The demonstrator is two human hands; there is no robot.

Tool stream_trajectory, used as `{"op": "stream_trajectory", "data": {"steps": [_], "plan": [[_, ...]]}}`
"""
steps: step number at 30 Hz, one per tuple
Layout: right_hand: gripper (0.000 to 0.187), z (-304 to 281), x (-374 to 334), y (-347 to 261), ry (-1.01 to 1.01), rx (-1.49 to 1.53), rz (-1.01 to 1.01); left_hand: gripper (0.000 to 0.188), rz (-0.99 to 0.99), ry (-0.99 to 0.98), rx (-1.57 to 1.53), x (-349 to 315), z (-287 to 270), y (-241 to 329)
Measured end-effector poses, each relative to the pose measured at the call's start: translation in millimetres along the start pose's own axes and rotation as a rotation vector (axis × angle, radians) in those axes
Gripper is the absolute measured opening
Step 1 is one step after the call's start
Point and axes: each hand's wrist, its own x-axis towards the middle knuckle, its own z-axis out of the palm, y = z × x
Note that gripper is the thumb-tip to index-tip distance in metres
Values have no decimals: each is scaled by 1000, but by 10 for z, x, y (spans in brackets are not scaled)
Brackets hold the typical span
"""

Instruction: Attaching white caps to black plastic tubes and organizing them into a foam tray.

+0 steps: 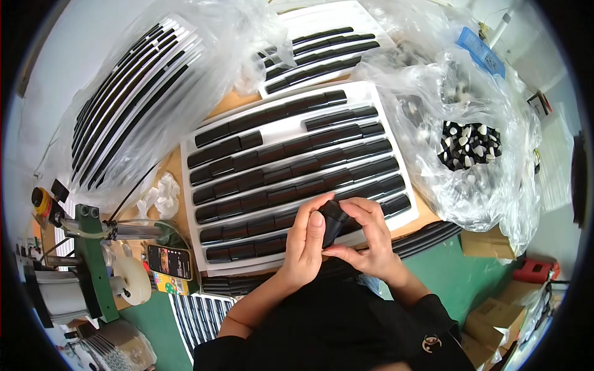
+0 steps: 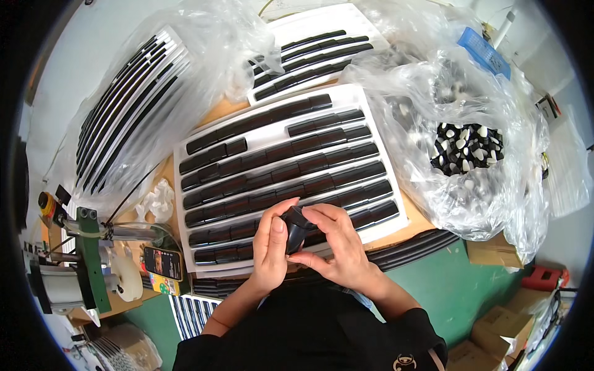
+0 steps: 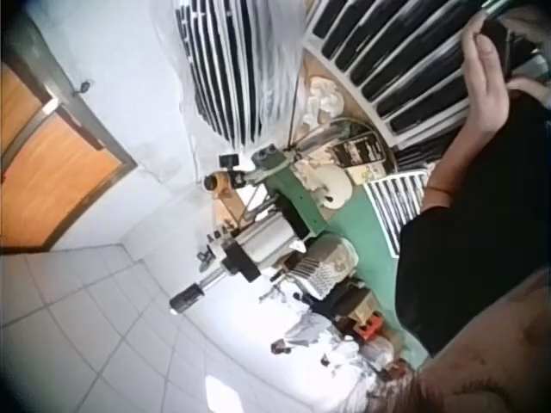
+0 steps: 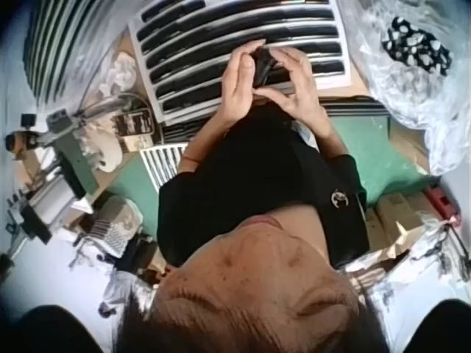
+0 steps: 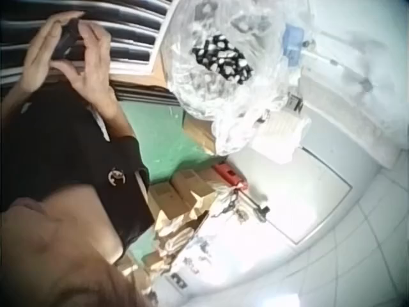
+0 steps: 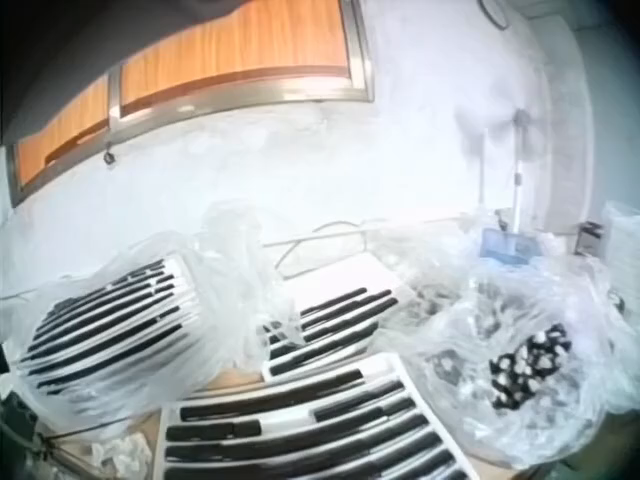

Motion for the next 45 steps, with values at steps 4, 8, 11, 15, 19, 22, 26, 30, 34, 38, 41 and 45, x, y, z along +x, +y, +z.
{"op": "stream_trajectory", "data": {"steps": [4, 8, 11, 15, 19, 22, 26, 30, 34, 38, 41, 45], "plan": [[74, 63, 23, 34, 70, -59, -107, 38, -114, -21, -183, -1, -136, 34], [74, 159, 44, 43, 118, -70, -208, 42, -41, -35, -170, 6, -145, 6], [73, 121, 60, 38, 104, -69, -223, 43, 42, 6, -133, -4, -107, -33], [72, 111, 63, 31, 78, -11, -186, 42, 47, 27, -177, 14, -43, 7], [71, 87, 45, 74, 88, -28, -223, 41, 20, 35, -193, -4, -19, -20], [66, 74, 68, 56, 102, -79, -282, 40, 9, 30, -239, -29, -16, -85], [60, 78, 107, 37, 135, -56, -325, 43, 44, 113, -229, 9, 48, -36], [62, 74, 100, 102, 158, -43, -319, 48, 8, 77, -255, 36, 19, -78], [64, -48, 86, 244, 169, -79, -304, 50, 58, -232, -193, 132, -75, -11], [74, -109, 42, 335, 173, -123, -246, 61, 41, -210, -71, 185, -3, -15], [74, -168, 56, 382, 131, -139, -210, 65, -27, -282, -72, 211, -6, -46], [85, -459, 138, 456, -89, -274, -115, 60, -24, -308, -38, 239, -26, -20]]}}
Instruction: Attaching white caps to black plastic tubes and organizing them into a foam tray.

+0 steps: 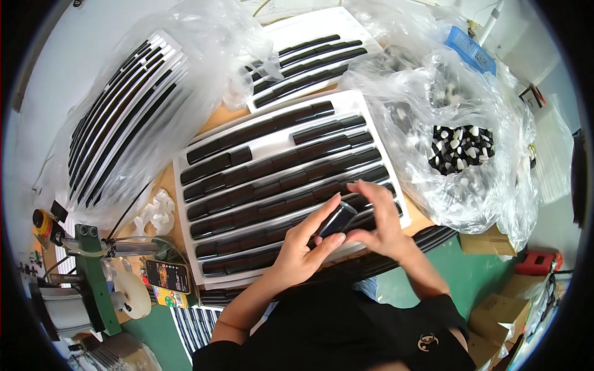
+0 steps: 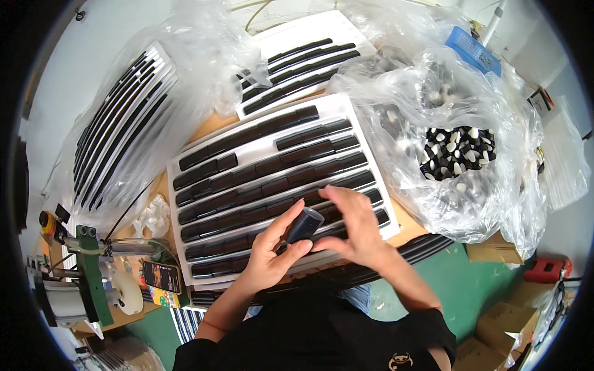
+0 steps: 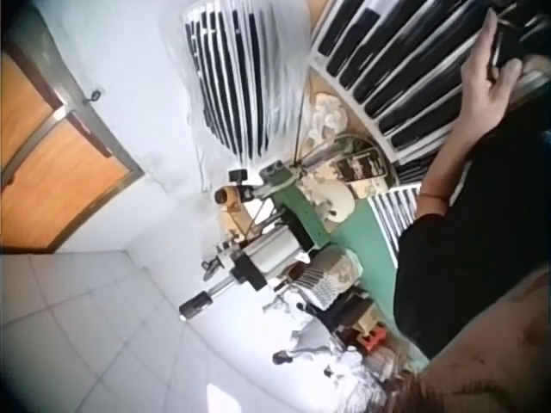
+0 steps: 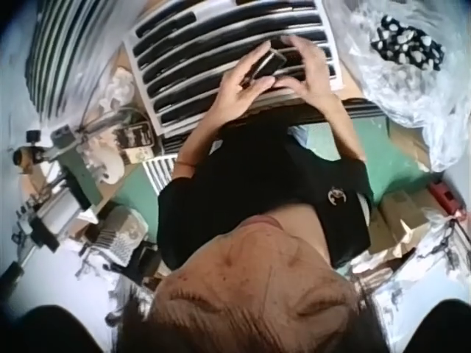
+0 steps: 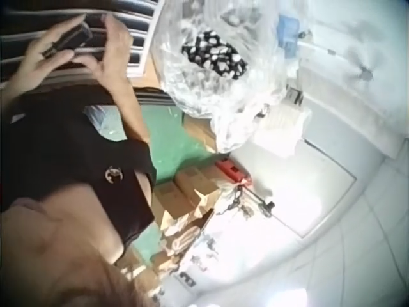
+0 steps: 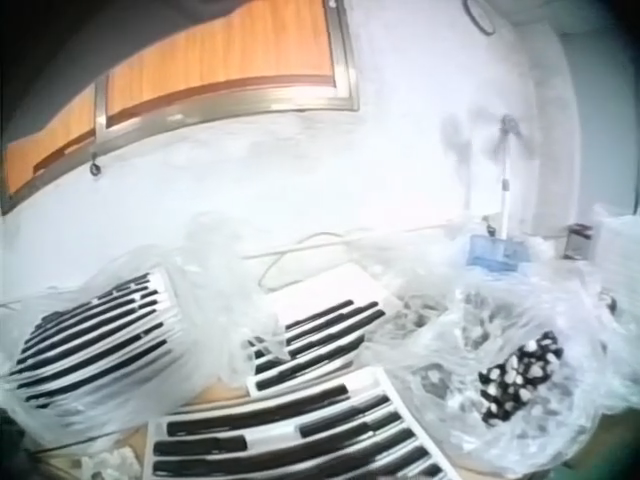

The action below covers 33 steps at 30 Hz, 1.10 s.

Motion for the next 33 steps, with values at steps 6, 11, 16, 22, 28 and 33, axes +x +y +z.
{"op": "stream_trajectory", "data": {"steps": [6, 11, 16, 22, 28, 33], "plan": [[54, -862, -234, 1013, 215, -810, 354, 36, 23, 304, 131, 303, -416, -262], [35, -1507, -746, 1468, 41, -1254, 866, 34, 53, 396, 594, 664, -937, -343], [26, -1498, -877, 1569, 8, -1133, 867, 34, -23, 374, 893, 945, -1197, -473], [31, -1483, -853, 1542, 16, -1079, 865, 33, 103, 263, 969, 1097, -1291, -713], [40, -1538, -913, 1634, 181, -848, 817, 31, 122, 233, 1279, 1126, -1256, -782], [38, -1438, -825, 1628, 501, -765, 713, 26, 140, 275, 1261, 1120, -1262, -671]]}}
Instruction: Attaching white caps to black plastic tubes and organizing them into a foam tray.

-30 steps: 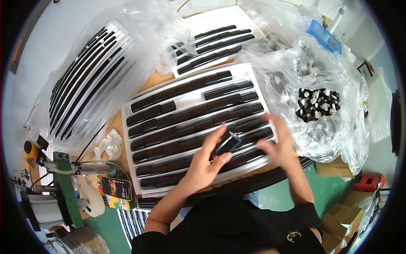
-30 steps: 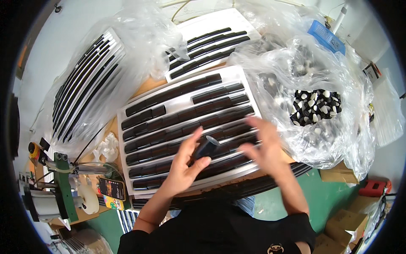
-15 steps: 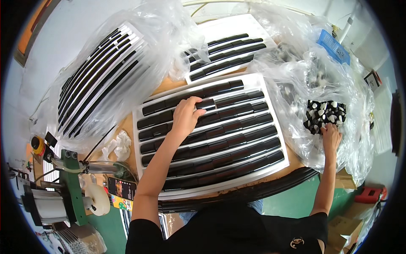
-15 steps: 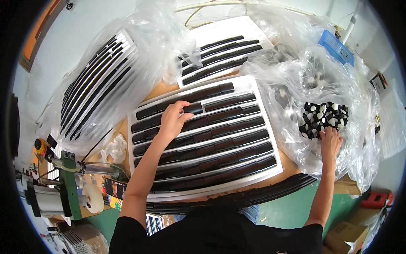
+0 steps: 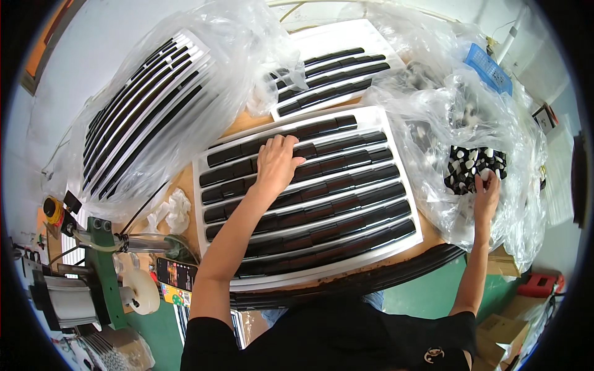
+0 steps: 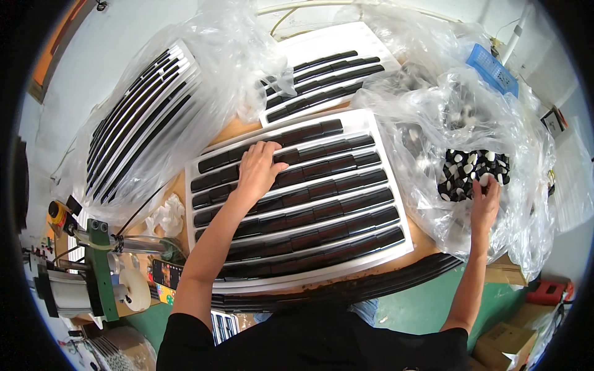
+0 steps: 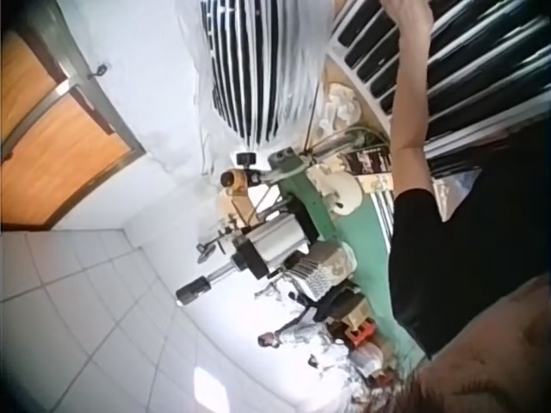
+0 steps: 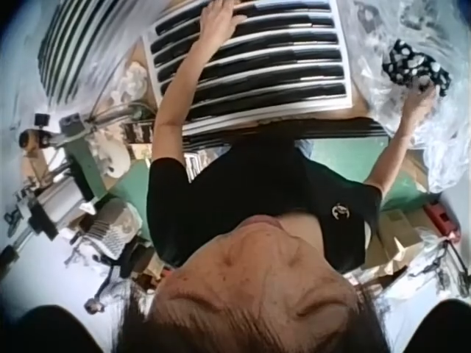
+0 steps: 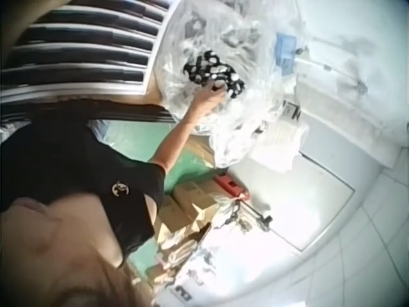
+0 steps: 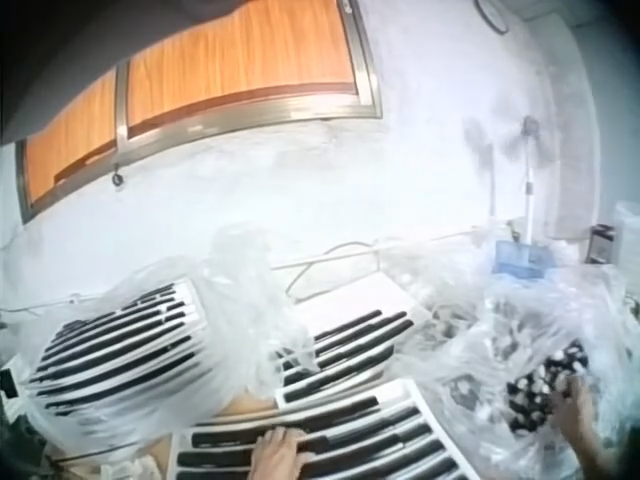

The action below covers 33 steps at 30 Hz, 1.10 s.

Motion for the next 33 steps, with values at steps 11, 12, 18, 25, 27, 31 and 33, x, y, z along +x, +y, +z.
{"op": "stream_trajectory", "data": {"steps": [11, 12, 18, 25, 27, 31, 33], "plan": [[39, -326, -127, -804, -271, 1299, 402, 24, 245, -118, 191, -313, -382, -440], [39, -355, -192, -994, -341, 1297, 364, 19, 260, -45, 176, -336, -361, -488], [29, -352, -713, -1747, -632, 1338, 243, 19, 23, -3, -323, -456, -497, -45], [33, -468, -959, -2432, -752, 1176, -101, 39, -176, -327, -1185, -1003, -670, 830], [33, -501, -941, -2472, -771, 1135, -212, 35, -214, -302, -1255, -1153, -578, 891], [33, -534, -1044, -2424, -1046, 1243, 140, 38, -195, -210, -1247, -1324, -588, 1051], [29, -515, -1090, -2380, -1197, 1151, 129, 39, -186, -214, -1211, -1334, -644, 1129]]}}
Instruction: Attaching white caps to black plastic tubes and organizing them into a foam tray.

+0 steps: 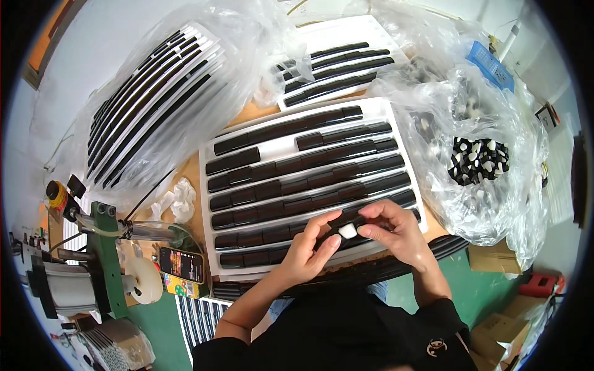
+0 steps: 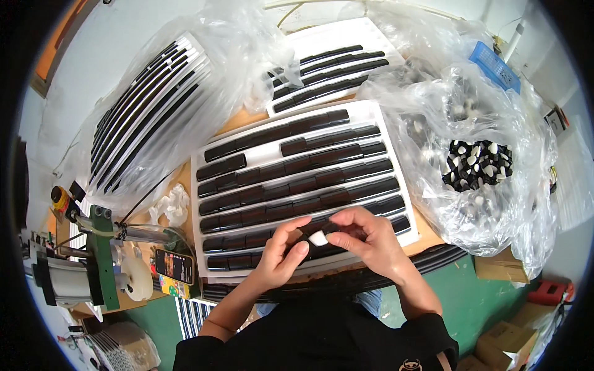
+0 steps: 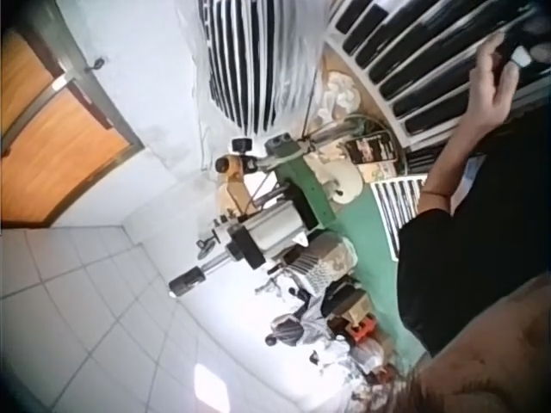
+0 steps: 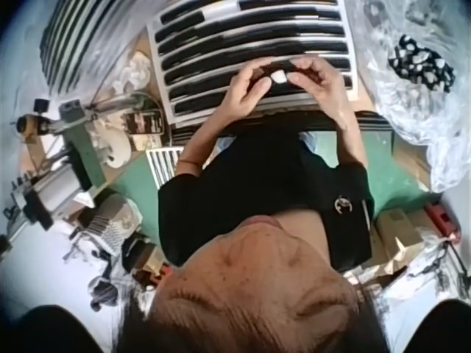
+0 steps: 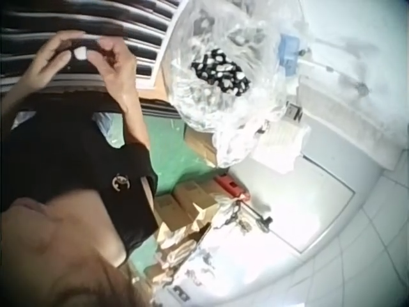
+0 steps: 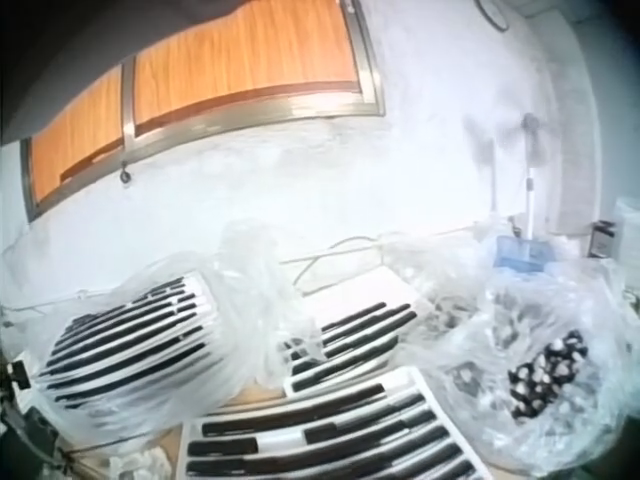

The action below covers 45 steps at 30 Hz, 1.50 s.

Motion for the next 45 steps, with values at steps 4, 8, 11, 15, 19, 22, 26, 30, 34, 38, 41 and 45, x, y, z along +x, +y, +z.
{"op": "stream_trajectory", "data": {"steps": [4, 8, 11, 15, 19, 22, 26, 30, 34, 38, 41, 45], "plan": [[24, 90, 8, 44, -58, 108, -5, 38, 157, -78, 182, -16, 4, -58], [25, 119, 35, 33, -114, 310, 42, 38, 243, -21, 146, -6, 31, -115], [26, 107, 47, 61, -113, 359, 63, 35, 271, 31, 158, 19, 87, -12], [23, 97, 15, 132, -175, 425, 93, 32, 254, 61, 242, 8, 65, -8], [22, 172, -26, 120, -122, 464, 46, 32, 221, 43, 238, -2, 77, 81], [21, 174, -27, 116, -116, 513, 34, 31, 349, 72, 275, 46, 75, 112], [20, 130, -32, 103, -190, 453, 87, 27, 310, -23, 318, 31, 26, 168], [19, 134, -34, 109, -200, 414, 82, 27, 312, -54, 379, 40, 10, 162], [19, 117, -40, 80, -181, 388, 85, 25, 302, -76, 409, 57, 5, 232], [17, 108, -43, 78, -199, 411, 87, 24, 290, -129, 464, 63, -21, 260], [16, 152, -50, 63, -205, 409, 92, 23, 292, -138, 479, 49, -43, 266], [15, 227, -88, 99, -165, 405, 71, 20, 253, -154, 447, 32, -74, 208]]}}
